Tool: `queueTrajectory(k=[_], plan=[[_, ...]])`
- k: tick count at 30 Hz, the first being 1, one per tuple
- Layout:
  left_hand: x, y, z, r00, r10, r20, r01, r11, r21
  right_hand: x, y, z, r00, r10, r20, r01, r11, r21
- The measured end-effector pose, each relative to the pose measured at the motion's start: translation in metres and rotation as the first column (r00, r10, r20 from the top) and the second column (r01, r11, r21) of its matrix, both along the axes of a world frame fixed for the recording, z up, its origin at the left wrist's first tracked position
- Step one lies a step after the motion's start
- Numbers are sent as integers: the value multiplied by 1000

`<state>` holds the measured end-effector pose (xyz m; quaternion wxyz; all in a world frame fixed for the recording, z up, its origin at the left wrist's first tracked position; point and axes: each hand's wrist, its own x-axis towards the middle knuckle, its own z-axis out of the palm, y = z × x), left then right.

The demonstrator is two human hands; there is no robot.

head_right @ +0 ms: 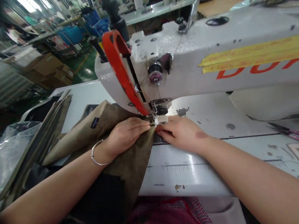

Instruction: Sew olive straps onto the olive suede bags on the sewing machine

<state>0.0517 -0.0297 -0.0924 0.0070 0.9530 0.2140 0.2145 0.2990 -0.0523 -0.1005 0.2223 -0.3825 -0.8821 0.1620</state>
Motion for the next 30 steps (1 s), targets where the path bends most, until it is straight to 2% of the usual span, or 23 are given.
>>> queueTrajectory(k=[10,17,30], plan=[[9,3,-2,999,52,-1,-51,997,50,1,-1,2,999,30,-11,-30,1000,3],[11,6,-3,996,64,69,-65,998,12,3,-5,2,990,-101,95,88,987,134],[14,5,-3,993,113,34,-113,993,-24,-4,-12,4,979,-117,168,93,985,147]])
